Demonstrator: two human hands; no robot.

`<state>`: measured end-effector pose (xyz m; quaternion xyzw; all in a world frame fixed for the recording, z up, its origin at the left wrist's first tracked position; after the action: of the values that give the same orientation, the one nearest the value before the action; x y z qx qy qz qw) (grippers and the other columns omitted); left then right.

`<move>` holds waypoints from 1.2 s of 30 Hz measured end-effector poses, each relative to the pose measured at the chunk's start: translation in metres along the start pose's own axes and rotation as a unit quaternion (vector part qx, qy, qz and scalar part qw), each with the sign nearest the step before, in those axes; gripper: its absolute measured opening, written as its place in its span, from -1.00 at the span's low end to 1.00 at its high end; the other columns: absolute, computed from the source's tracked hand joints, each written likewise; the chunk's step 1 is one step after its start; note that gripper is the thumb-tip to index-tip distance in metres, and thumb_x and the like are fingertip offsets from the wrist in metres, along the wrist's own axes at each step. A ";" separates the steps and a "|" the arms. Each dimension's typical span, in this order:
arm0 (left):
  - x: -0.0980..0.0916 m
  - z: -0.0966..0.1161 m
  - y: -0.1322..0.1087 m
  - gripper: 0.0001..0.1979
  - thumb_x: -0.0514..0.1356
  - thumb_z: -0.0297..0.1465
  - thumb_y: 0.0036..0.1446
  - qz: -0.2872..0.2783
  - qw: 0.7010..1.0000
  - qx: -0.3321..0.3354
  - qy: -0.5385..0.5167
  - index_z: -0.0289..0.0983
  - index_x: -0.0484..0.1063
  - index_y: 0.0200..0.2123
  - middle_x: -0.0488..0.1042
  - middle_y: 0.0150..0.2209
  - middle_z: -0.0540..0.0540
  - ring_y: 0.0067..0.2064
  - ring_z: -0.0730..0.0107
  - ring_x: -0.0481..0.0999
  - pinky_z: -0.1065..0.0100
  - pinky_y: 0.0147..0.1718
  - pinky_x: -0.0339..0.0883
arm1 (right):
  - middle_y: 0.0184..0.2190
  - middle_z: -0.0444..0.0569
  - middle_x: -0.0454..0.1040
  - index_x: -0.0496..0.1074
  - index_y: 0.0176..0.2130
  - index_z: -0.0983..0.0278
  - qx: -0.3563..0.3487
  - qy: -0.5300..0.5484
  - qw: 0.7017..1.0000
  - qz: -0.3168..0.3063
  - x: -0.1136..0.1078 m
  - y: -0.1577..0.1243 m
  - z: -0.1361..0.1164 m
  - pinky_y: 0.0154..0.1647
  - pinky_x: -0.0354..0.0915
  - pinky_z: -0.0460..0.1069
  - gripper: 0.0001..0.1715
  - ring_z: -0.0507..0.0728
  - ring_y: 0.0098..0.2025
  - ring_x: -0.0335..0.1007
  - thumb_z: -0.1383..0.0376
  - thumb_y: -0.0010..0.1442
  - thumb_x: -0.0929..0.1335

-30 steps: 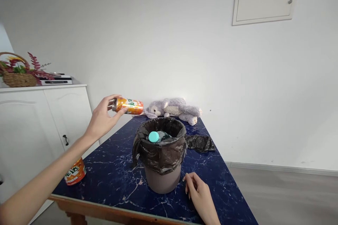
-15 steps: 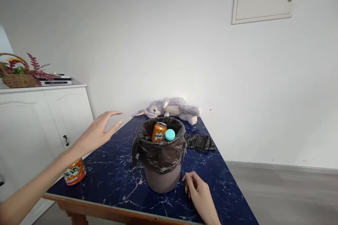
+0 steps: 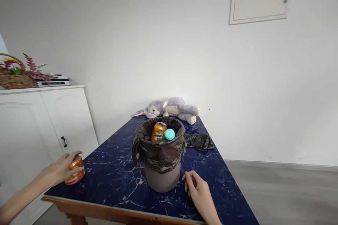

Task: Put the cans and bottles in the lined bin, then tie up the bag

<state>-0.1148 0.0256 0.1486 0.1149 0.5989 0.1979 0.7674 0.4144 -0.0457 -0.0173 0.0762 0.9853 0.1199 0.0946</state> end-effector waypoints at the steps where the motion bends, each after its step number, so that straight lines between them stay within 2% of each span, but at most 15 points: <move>1: -0.009 0.013 0.000 -0.40 0.16 0.08 0.08 -0.012 1.000 0.010 0.021 -0.12 0.47 0.08 0.58 -0.02 -0.30 -0.25 -0.17 0.63 0.12 -0.36 0.40 | -0.53 -0.12 0.43 0.45 -0.28 0.20 0.000 0.000 1.000 0.001 0.000 0.000 0.000 -0.39 0.23 -0.02 -0.35 0.12 -0.49 0.34 -0.28 0.39 0.25; 2: -0.020 0.029 -0.001 -0.35 0.11 0.11 0.16 0.000 0.999 0.024 0.034 -0.12 0.41 0.18 0.53 0.09 -0.33 -0.17 -0.25 0.63 0.10 -0.35 0.42 | -0.53 -0.12 0.43 0.45 -0.28 0.20 0.000 -0.001 1.000 0.002 0.000 0.000 0.000 -0.40 0.23 -0.02 -0.35 0.12 -0.49 0.35 -0.28 0.38 0.25; 4: -0.048 0.070 -0.003 -0.26 0.03 0.13 0.26 0.092 0.994 0.055 0.006 -0.17 0.27 0.34 0.44 0.21 -0.39 0.01 -0.33 0.60 0.03 -0.23 0.48 | -0.53 -0.12 0.43 0.46 -0.27 0.21 0.002 -0.002 1.000 0.002 0.001 0.000 0.000 -0.39 0.24 -0.01 -0.35 0.13 -0.49 0.35 -0.28 0.38 0.25; 5: -0.061 0.093 -0.007 -0.25 0.04 0.12 0.28 0.137 0.986 0.086 -0.024 -0.18 0.22 0.38 0.41 0.23 -0.38 0.09 -0.30 0.57 -0.01 -0.10 0.49 | -0.53 -0.12 0.43 0.46 -0.26 0.21 0.002 -0.003 1.000 0.002 0.001 0.000 0.001 -0.39 0.24 -0.01 -0.35 0.13 -0.49 0.36 -0.28 0.38 0.25; 7: -0.083 0.142 -0.016 -0.23 0.12 0.08 0.29 0.180 0.964 0.165 -0.107 -0.19 0.17 0.41 0.38 0.29 -0.33 0.21 -0.20 0.50 -0.02 0.12 0.43 | -0.52 -0.12 0.43 0.47 -0.26 0.21 0.002 -0.005 1.000 0.001 0.001 0.000 0.002 -0.38 0.24 -0.01 -0.35 0.12 -0.49 0.36 -0.28 0.39 0.25; 12: -0.105 0.244 -0.033 -0.30 0.32 -0.04 0.25 0.185 0.917 0.266 -0.234 -0.13 0.22 0.35 0.47 0.23 -0.22 0.17 -0.03 0.54 0.01 0.19 0.42 | -0.53 -0.13 0.41 0.46 -0.29 0.20 0.005 -0.002 1.000 0.000 0.001 0.000 0.005 -0.38 0.23 -0.01 -0.33 0.11 -0.50 0.33 -0.30 0.37 0.25; 14: -0.103 0.271 -0.030 -0.30 0.37 -0.08 0.22 0.162 0.904 0.301 -0.255 -0.12 0.22 0.32 0.48 0.21 -0.21 0.14 0.02 0.57 0.03 0.16 0.45 | -0.53 -0.13 0.42 0.46 -0.30 0.20 0.006 0.000 1.000 -0.004 0.001 0.000 0.005 -0.38 0.22 -0.02 -0.32 0.11 -0.49 0.34 -0.30 0.37 0.25; 17: -0.092 0.297 -0.018 -0.37 0.41 -0.13 0.19 0.083 0.902 0.350 -0.237 -0.11 0.30 0.24 0.51 0.19 -0.19 0.14 0.02 0.57 0.03 0.13 0.46 | -0.53 -0.13 0.42 0.45 -0.30 0.20 0.006 0.003 1.000 -0.005 0.001 0.000 0.004 -0.39 0.22 -0.02 -0.33 0.11 -0.50 0.34 -0.31 0.36 0.25; 20: -0.079 0.309 -0.008 -0.38 0.39 -0.08 0.19 -0.011 0.902 0.388 -0.190 -0.06 0.36 0.26 0.48 0.26 -0.20 0.20 -0.07 0.55 -0.04 0.12 0.46 | -0.52 -0.14 0.42 0.44 -0.30 0.20 0.004 0.002 1.000 -0.005 0.001 0.000 0.003 -0.39 0.22 -0.02 -0.34 0.11 -0.50 0.34 -0.29 0.38 0.25; 22: -0.073 0.310 -0.005 -0.35 0.32 -0.02 0.25 -0.044 0.902 0.391 -0.179 -0.02 0.31 0.34 0.41 0.33 -0.21 0.22 -0.09 0.54 -0.06 0.14 0.44 | -0.52 -0.14 0.42 0.44 -0.30 0.20 0.001 0.001 1.000 -0.004 0.001 -0.001 0.002 -0.39 0.22 -0.02 -0.35 0.11 -0.50 0.33 -0.28 0.39 0.24; 24: -0.069 0.307 -0.004 -0.38 0.23 0.01 0.34 -0.034 0.905 0.378 -0.193 -0.04 0.26 0.37 0.39 0.35 -0.22 0.24 -0.05 0.53 -0.05 0.18 0.41 | -0.52 -0.14 0.42 0.44 -0.30 0.20 -0.001 0.000 1.000 -0.001 0.000 -0.001 0.000 -0.39 0.22 -0.02 -0.34 0.11 -0.50 0.33 -0.28 0.39 0.24; 27: -0.064 0.294 -0.003 -0.51 0.12 -0.02 0.43 0.013 0.910 0.343 -0.232 -0.12 0.34 0.28 0.46 0.28 -0.22 0.22 0.03 0.54 0.01 0.19 0.41 | -0.54 -0.13 0.42 0.45 -0.31 0.20 -0.002 0.001 1.000 0.002 0.000 -0.001 -0.004 -0.40 0.23 -0.02 -0.33 0.11 -0.50 0.34 -0.29 0.38 0.25; 31: -0.048 0.261 0.006 -0.57 0.18 0.00 0.36 0.021 0.921 0.239 -0.306 -0.17 0.49 0.08 0.58 0.10 -0.22 0.08 0.04 0.60 0.15 0.04 0.46 | -0.54 -0.12 0.43 0.45 -0.32 0.19 0.000 0.004 1.000 0.002 -0.001 -0.001 -0.007 -0.42 0.23 -0.02 -0.33 0.11 -0.51 0.34 -0.31 0.36 0.26; 34: -0.019 0.231 0.013 -0.54 0.27 0.10 0.21 -0.054 0.925 0.138 -0.351 -0.17 0.59 -0.19 0.66 -0.22 -0.16 -0.12 0.03 0.62 0.23 -0.11 0.45 | -0.54 -0.12 0.43 0.46 -0.33 0.19 0.003 0.002 1.000 -0.002 -0.001 -0.001 -0.007 -0.42 0.24 -0.01 -0.31 0.12 -0.51 0.35 -0.33 0.33 0.26; 36: 0.005 0.214 0.011 -0.42 0.25 0.23 0.14 -0.165 0.914 0.072 -0.365 -0.19 0.61 -0.38 0.63 -0.37 -0.18 -0.24 0.04 0.61 0.25 -0.23 0.43 | -0.53 -0.12 0.44 0.46 -0.33 0.19 0.007 0.008 1.000 -0.001 -0.001 0.000 -0.006 -0.41 0.25 -0.01 -0.30 0.12 -0.50 0.35 -0.35 0.31 0.28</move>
<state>0.0910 0.0505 0.2036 0.1334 0.3006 -0.0308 0.9439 0.4140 -0.0475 -0.0109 0.0753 0.9870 0.1134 0.0859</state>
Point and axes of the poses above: each hand's wrist, its own y-axis towards the middle knuckle, its own x-axis out of the palm, z = x × y, the point moved 2 cm from there along y, towards the middle knuckle
